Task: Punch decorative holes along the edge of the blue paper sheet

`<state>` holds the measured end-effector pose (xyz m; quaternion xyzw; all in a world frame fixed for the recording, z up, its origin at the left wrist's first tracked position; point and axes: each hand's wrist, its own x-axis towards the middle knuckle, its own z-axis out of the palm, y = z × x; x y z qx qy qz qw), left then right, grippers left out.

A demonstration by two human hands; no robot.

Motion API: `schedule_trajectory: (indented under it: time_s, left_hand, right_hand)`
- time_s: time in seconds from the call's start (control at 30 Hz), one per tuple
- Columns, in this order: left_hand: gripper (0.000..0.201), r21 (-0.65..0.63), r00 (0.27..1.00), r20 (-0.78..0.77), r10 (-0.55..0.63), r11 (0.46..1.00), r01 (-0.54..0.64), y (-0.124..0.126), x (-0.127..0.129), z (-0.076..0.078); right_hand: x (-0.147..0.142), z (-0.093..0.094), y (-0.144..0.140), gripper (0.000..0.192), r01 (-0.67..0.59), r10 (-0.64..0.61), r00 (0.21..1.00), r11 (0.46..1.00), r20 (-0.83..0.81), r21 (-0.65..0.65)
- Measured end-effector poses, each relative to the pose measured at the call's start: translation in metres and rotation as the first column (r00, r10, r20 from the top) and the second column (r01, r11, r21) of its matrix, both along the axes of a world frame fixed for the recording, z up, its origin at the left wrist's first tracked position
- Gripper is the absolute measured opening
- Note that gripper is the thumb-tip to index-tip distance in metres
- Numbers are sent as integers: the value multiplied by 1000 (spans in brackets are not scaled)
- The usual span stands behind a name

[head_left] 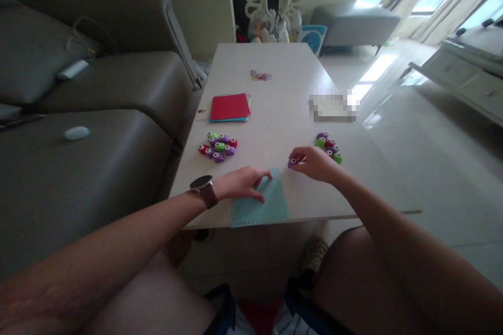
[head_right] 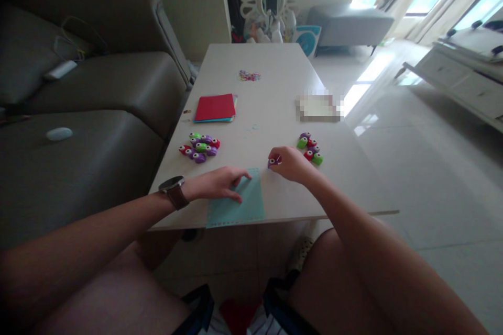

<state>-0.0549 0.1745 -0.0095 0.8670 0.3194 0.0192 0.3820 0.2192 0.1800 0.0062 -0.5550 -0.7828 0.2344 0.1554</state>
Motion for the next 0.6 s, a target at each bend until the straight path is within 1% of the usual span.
schedule_trajectory:
  time_s: [0.07,0.13,0.2,0.27,0.33,0.43,0.53,0.6]
  left_hand:
    - [64,0,1000,-3,-2,1000,2,0,0,0]
    - [63,3,1000,1,-5,1000,5,0,0,-1]
    - [63,6,1000,9,-5,1000,5,0,0,-1]
    - [63,4,1000,10,1,1000,-1,0,0,-1]
    - [63,-4,1000,9,8,1000,-8,0,0,-1]
    - [61,-8,1000,15,15,1000,-15,0,0,-1]
    - [60,-10,1000,21,18,1000,-17,-1,0,0]
    - [60,-12,1000,24,14,1000,-13,-1,0,1]
  right_hand:
    - [8,0,2,8,20,-22,997,999,72,29]
    - [14,1,2,9,43,-43,989,999,141,3]
    - [16,1,1,9,40,-35,985,999,168,-25]
    - [14,1,-1,14,-10,10,990,1000,142,-2]
    - [10,3,-3,21,-84,81,993,996,85,28]
    - [2,5,-6,29,-164,163,985,987,48,-3]
    - [-3,5,-10,28,-183,187,979,982,83,-51]
    - [-5,4,-11,34,-174,177,978,984,107,-39]
